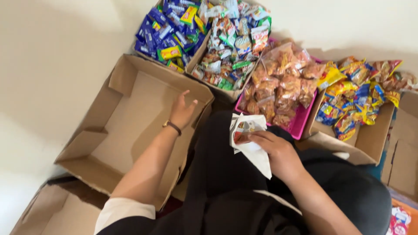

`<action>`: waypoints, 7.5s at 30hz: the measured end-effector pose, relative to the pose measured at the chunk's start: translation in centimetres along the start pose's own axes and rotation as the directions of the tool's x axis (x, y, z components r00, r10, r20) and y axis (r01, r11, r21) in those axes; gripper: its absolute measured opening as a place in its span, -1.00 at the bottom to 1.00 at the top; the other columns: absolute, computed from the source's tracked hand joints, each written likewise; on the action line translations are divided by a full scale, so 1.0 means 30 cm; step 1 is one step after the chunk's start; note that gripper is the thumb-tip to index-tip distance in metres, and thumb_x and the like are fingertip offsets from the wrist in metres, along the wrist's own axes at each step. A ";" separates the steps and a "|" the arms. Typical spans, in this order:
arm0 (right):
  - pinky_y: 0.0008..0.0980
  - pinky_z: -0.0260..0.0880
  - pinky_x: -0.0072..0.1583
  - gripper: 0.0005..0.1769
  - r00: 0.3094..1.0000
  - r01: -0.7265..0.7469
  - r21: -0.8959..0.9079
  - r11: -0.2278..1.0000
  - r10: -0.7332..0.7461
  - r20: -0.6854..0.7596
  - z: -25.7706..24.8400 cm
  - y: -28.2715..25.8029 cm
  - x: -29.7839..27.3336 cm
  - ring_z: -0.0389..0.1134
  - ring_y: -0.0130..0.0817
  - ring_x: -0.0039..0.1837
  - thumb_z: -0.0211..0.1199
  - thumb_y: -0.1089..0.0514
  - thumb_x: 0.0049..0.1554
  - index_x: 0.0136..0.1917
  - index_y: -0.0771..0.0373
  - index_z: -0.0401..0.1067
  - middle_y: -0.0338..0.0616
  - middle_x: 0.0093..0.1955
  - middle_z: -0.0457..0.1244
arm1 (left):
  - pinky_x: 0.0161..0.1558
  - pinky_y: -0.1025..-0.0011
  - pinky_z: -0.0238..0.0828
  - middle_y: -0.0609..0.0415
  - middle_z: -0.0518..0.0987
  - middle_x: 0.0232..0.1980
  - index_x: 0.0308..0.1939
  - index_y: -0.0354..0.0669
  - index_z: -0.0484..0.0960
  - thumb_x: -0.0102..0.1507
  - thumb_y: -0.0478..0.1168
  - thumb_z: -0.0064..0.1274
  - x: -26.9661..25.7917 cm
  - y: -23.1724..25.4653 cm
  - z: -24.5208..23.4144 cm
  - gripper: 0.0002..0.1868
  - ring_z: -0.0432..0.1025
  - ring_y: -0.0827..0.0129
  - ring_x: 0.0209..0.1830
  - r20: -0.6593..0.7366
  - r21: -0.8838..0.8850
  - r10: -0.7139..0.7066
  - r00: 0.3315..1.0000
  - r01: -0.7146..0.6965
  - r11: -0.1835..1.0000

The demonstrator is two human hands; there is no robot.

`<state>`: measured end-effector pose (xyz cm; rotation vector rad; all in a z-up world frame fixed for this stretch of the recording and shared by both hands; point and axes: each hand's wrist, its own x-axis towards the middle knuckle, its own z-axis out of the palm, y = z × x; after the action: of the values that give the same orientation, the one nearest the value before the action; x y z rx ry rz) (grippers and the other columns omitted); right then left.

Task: Packing small decorative gift bags with an assortment of snack packets while sitting on the floor.

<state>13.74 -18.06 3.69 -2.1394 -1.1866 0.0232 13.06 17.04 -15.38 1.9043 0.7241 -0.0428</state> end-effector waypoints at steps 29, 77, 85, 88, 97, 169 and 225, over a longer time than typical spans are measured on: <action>-0.14 0.28 -0.07 -0.50 0.988 -0.037 0.037 0.999 0.030 0.154 0.128 0.203 0.083 0.33 0.00 -0.11 0.34 0.08 0.19 0.37 0.08 0.36 -0.03 0.14 0.34 | 0.32 0.04 -0.16 0.02 0.45 0.24 0.41 0.23 0.33 0.33 -0.13 0.11 0.553 0.017 -0.200 -0.44 0.39 0.14 0.23 -0.155 0.529 0.400 0.903 -0.266 0.806; -0.24 0.49 -0.05 -0.66 0.948 0.110 0.094 0.990 -0.133 0.290 0.071 -0.204 -0.151 0.47 -0.01 0.02 0.19 0.44 0.03 0.04 0.18 0.54 -0.07 0.13 0.36 | 0.27 0.02 0.18 0.09 0.49 0.31 -0.31 0.28 0.56 0.20 -0.27 0.15 -0.870 0.448 -0.049 -0.80 0.30 0.05 0.35 0.048 0.675 0.958 0.282 -0.717 0.177; -0.18 0.49 -0.07 -0.66 0.947 0.143 0.098 0.985 -0.165 0.275 0.075 -0.197 -0.150 0.45 0.04 0.02 0.25 0.43 0.01 0.05 0.20 0.54 -0.06 0.16 0.35 | 0.37 0.00 0.05 0.13 0.44 0.43 -0.37 0.22 0.50 0.22 -0.18 0.19 -0.811 0.347 0.070 -0.83 0.25 0.10 0.42 0.026 0.791 0.939 0.344 -0.581 0.191; -0.15 0.49 -0.05 -0.69 0.948 0.139 0.111 0.984 -0.165 0.273 0.078 -0.191 -0.145 0.45 0.07 0.00 0.26 0.43 0.01 0.02 0.22 0.55 -0.03 0.14 0.36 | 0.40 -0.07 -0.08 0.15 0.42 0.44 -0.40 0.20 0.62 0.10 -0.11 0.32 -0.818 0.348 0.097 -0.86 0.19 0.10 0.46 0.011 0.804 0.893 0.451 -0.534 0.260; -0.07 0.39 -0.08 -0.72 0.949 0.159 0.009 0.987 -0.155 0.275 0.089 -0.153 -0.180 0.43 0.02 -0.04 0.30 0.33 -0.05 -0.04 0.12 0.52 -0.16 0.00 0.38 | 0.45 -0.20 -0.48 0.22 -0.02 0.67 0.20 0.18 0.53 0.27 -0.21 0.09 -0.870 0.365 0.108 -0.59 -0.13 0.16 0.62 0.300 0.691 0.603 0.739 -0.604 0.397; -0.25 -0.04 0.22 -0.64 0.941 0.026 0.479 0.878 -0.183 0.284 -0.029 -0.154 -0.197 0.41 -0.21 0.19 0.40 -0.01 0.09 0.14 0.06 0.48 -0.27 0.02 0.39 | 0.17 0.10 0.40 -0.09 0.67 -0.06 -0.01 -0.25 0.65 -0.24 -0.15 0.66 -0.816 0.258 0.074 -0.23 0.51 0.13 0.07 0.503 -0.455 0.577 0.643 -0.371 0.810; -0.16 0.39 0.07 -0.88 0.938 0.003 0.202 0.979 0.068 -0.339 -0.351 -0.234 -0.401 0.44 -0.04 -0.05 0.41 0.27 0.08 -0.07 0.20 0.60 -0.09 -0.10 0.44 | 0.16 -0.05 0.42 -0.22 0.65 -0.01 0.07 -0.24 0.59 0.06 -0.13 0.37 -0.996 0.549 0.371 -0.46 0.50 -0.19 0.14 0.614 -0.174 0.471 0.633 -0.474 0.863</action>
<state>4.93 -30.50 12.20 -1.8900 -0.9024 -0.2029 0.11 -10.58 3.51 1.8545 -0.2637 -0.3498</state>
